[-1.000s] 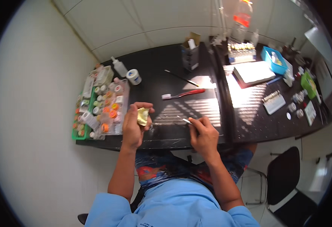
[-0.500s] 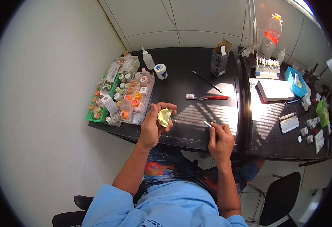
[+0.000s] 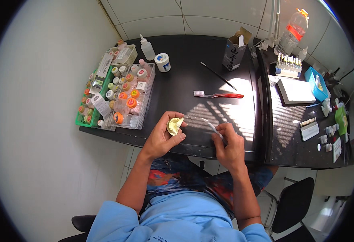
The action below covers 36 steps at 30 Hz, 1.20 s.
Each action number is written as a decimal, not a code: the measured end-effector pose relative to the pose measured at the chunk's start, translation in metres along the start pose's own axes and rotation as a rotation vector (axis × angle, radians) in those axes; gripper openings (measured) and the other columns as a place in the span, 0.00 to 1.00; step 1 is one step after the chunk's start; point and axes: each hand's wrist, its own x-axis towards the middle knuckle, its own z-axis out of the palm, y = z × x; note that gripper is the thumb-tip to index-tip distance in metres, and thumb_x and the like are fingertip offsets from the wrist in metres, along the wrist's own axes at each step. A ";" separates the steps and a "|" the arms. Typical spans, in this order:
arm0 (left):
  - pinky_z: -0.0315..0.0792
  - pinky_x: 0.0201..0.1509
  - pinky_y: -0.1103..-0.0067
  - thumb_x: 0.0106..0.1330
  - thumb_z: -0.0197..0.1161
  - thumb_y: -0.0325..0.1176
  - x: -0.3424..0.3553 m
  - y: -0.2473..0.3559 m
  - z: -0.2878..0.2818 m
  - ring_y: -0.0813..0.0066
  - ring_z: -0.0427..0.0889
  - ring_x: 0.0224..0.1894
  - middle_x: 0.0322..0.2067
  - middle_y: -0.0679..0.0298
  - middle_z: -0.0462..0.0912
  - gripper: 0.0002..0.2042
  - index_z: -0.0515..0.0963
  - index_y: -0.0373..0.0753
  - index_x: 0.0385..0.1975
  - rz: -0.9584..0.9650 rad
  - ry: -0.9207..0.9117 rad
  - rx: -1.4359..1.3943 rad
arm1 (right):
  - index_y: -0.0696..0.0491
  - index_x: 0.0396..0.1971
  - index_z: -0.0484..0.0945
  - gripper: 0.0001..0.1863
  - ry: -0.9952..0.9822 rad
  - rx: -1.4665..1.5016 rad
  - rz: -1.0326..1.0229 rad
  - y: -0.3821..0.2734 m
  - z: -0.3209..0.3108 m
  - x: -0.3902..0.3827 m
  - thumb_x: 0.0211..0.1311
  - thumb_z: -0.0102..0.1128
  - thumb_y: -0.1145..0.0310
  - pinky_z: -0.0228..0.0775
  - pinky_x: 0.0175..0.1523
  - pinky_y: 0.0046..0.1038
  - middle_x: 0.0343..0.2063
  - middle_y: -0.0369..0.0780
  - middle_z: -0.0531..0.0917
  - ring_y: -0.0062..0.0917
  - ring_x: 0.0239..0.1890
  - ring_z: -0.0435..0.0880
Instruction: Applying stain or ceramic material to a dental model using a brush and sculpting tool.
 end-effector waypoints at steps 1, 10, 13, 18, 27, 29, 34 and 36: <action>0.77 0.55 0.83 0.75 0.72 0.26 0.000 -0.005 0.000 0.87 0.78 0.47 0.55 0.63 0.80 0.28 0.69 0.37 0.71 0.001 0.001 -0.010 | 0.54 0.48 0.81 0.10 -0.005 -0.009 0.001 -0.002 0.007 0.001 0.72 0.71 0.74 0.79 0.36 0.41 0.34 0.49 0.91 0.45 0.30 0.92; 0.76 0.61 0.84 0.75 0.71 0.23 0.009 -0.018 0.004 0.87 0.77 0.51 0.53 0.67 0.75 0.33 0.64 0.37 0.77 0.033 0.089 -0.165 | 0.53 0.44 0.83 0.04 -0.073 -0.076 -0.157 -0.016 0.047 0.023 0.80 0.66 0.69 0.77 0.34 0.44 0.33 0.45 0.87 0.47 0.29 0.88; 0.75 0.60 0.84 0.77 0.70 0.24 0.008 -0.016 0.005 0.86 0.77 0.51 0.51 0.68 0.77 0.29 0.67 0.36 0.75 0.014 0.120 -0.067 | 0.53 0.43 0.83 0.04 -0.111 -0.137 -0.212 -0.011 0.047 0.027 0.80 0.66 0.68 0.76 0.33 0.45 0.32 0.45 0.86 0.47 0.28 0.87; 0.76 0.57 0.82 0.77 0.70 0.27 0.009 -0.006 0.004 0.83 0.80 0.49 0.49 0.67 0.82 0.23 0.74 0.34 0.69 0.024 0.132 0.207 | 0.51 0.41 0.84 0.04 -0.180 -0.232 -0.232 -0.013 0.041 0.027 0.77 0.67 0.68 0.76 0.31 0.45 0.29 0.43 0.85 0.47 0.26 0.87; 0.79 0.56 0.75 0.75 0.70 0.26 0.011 -0.013 0.007 0.75 0.85 0.48 0.46 0.59 0.87 0.19 0.77 0.34 0.63 0.178 0.168 0.414 | 0.49 0.37 0.85 0.03 -0.143 -0.309 -0.309 -0.011 0.045 0.023 0.72 0.71 0.68 0.72 0.25 0.40 0.22 0.38 0.80 0.39 0.20 0.84; 0.79 0.56 0.74 0.75 0.70 0.26 0.011 -0.012 0.007 0.74 0.86 0.48 0.46 0.58 0.87 0.19 0.77 0.34 0.63 0.169 0.164 0.410 | 0.49 0.37 0.85 0.03 -0.140 -0.300 -0.299 -0.013 0.044 0.023 0.72 0.71 0.68 0.72 0.25 0.40 0.22 0.38 0.79 0.39 0.19 0.83; 0.79 0.56 0.73 0.75 0.70 0.26 0.010 -0.010 0.007 0.72 0.87 0.48 0.47 0.57 0.88 0.18 0.78 0.34 0.62 0.146 0.159 0.405 | 0.49 0.36 0.85 0.04 -0.139 -0.312 -0.307 -0.011 0.045 0.023 0.72 0.71 0.68 0.71 0.25 0.40 0.21 0.38 0.78 0.38 0.19 0.83; 0.79 0.56 0.73 0.75 0.70 0.26 0.010 -0.008 0.009 0.71 0.87 0.48 0.47 0.57 0.88 0.18 0.78 0.34 0.62 0.141 0.154 0.395 | 0.49 0.36 0.84 0.04 -0.132 -0.316 -0.313 -0.012 0.043 0.023 0.72 0.71 0.68 0.71 0.25 0.40 0.21 0.38 0.78 0.38 0.19 0.82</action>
